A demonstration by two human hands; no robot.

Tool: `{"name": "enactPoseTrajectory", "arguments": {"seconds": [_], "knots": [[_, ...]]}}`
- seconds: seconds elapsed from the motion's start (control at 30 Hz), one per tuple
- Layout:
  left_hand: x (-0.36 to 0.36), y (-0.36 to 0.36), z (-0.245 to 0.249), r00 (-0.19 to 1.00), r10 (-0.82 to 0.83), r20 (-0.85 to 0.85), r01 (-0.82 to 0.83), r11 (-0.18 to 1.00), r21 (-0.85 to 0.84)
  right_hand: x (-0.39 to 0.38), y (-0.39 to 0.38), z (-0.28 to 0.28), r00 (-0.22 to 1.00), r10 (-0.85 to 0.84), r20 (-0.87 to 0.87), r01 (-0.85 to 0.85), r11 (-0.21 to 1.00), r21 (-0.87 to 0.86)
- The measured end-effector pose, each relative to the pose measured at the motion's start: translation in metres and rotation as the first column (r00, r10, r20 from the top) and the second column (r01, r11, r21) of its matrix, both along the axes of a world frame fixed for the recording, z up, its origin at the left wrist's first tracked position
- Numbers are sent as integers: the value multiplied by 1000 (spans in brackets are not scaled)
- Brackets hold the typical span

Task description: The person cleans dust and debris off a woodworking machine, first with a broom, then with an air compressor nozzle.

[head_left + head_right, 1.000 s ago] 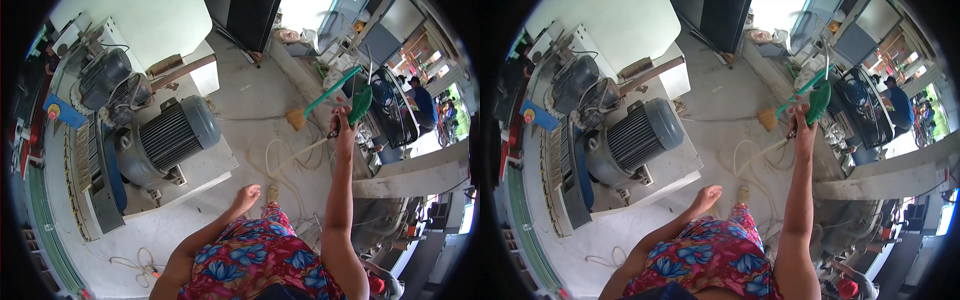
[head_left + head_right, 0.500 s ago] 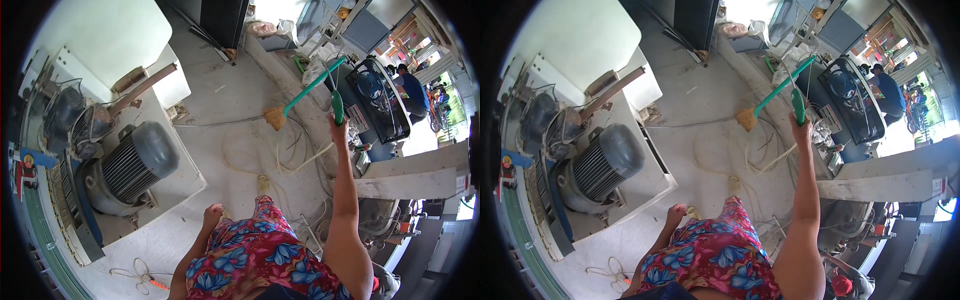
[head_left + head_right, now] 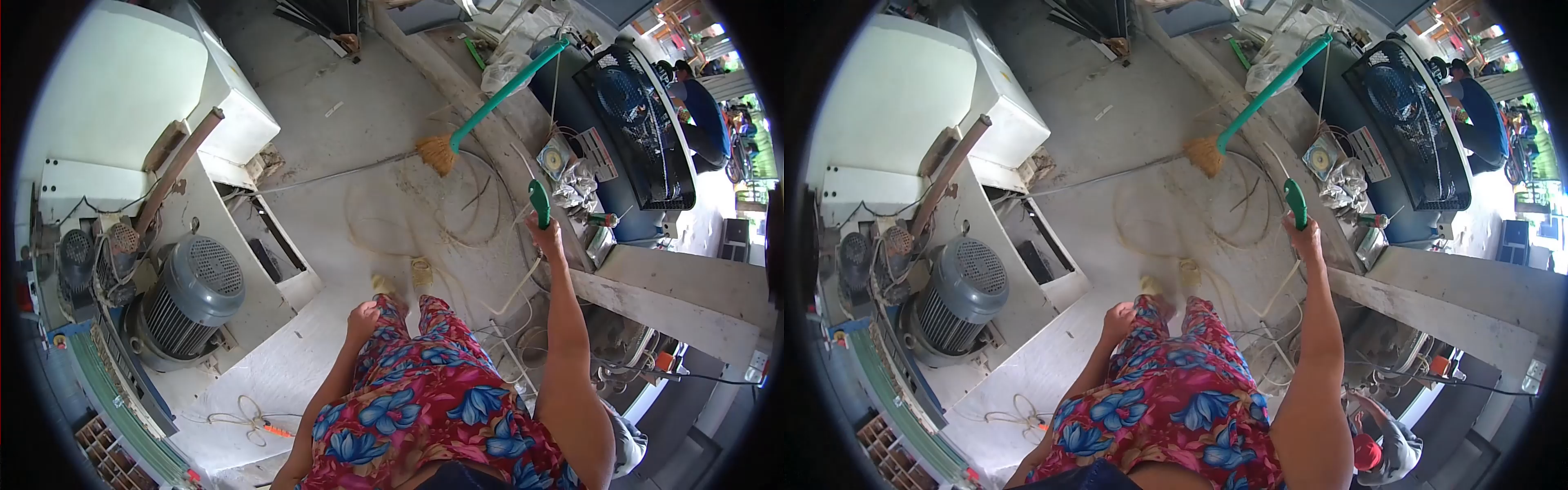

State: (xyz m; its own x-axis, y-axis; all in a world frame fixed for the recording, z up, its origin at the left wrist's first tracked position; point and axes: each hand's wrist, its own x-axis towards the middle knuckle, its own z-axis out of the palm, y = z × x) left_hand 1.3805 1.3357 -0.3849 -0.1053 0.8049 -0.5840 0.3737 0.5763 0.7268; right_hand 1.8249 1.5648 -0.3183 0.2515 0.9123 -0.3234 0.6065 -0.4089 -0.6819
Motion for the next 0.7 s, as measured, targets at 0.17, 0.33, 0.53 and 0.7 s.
{"name": "enactPoseTrajectory", "arguments": {"seconds": [0.17,0.33,0.53,0.7], "knots": [[-25,-4,-24,996,-29,-86,22,996,-84,-6,10,21,999,49,16,-48,998,-29],[-46,6,-25,988,-108,-114,97,991,-97,-17,12,58,996,59,72,-57,998,-30],[-64,21,-30,982,-140,-129,132,989,-67,-22,0,78,998,0,58,1,1000,-22],[-64,26,-34,982,-157,-102,149,986,-75,-13,4,73,995,-90,32,90,996,-13]]}}
